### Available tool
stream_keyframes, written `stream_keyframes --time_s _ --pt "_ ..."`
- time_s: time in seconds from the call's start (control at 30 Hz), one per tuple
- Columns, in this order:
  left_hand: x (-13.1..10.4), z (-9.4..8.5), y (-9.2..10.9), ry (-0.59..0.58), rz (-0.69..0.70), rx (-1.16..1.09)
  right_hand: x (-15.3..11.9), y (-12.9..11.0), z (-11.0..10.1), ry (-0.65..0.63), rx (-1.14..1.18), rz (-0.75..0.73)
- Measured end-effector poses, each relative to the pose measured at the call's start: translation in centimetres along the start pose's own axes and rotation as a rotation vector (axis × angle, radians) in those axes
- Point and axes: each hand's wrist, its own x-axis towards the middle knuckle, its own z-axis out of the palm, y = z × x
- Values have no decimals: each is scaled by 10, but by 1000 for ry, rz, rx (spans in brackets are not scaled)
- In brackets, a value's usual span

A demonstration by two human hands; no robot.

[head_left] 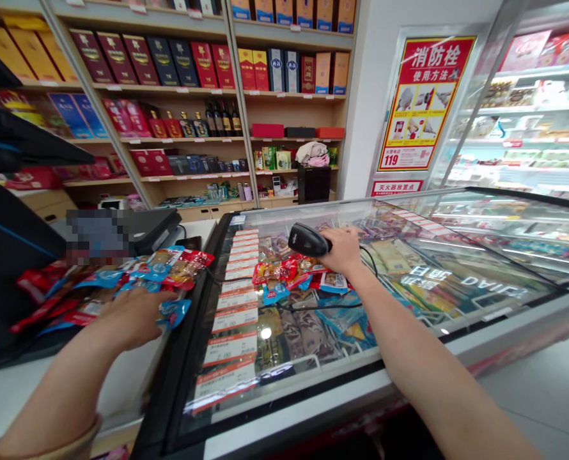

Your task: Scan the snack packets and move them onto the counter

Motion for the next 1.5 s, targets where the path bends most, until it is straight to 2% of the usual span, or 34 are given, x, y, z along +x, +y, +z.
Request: stream_keyframes --time_s 0.1,0.2,0.27,0.37,0.5,0.67,0.8,0.87,0.93,1.1,1.27,1.5 --pt "-1 5 4 -94 5 102 0 -1 0 -6 3 0" --pt "3 6 4 -39 14 64 0 -1 1 -12 -6 0" --pt "5 3 4 31 40 -41 -1 -1 2 -11 -7 -2" --pt "5 -6 11 139 94 -422 -1 -1 3 -6 2 -2" --pt "7 -26 46 212 166 -1101 0 -2 2 3 14 6" --pt "27 -38 98 84 120 -1875 0 -2 1 31 31 14" --pt "47 -28 121 -5 -38 -2178 1 -3 1 36 59 6" --pt "53 -18 126 2 -121 -2238 1 -5 0 22 66 2" --pt "55 -8 127 37 -148 -2240 1 -7 -1 -3 67 -5" --pt "53 11 125 74 -2 -2090 0 -14 -3 -67 70 -91" --pt "50 17 125 137 76 -1902 -2 -20 -4 -85 65 -207" --pt "50 17 125 137 108 -1805 -2 -24 -6 -122 17 -246"
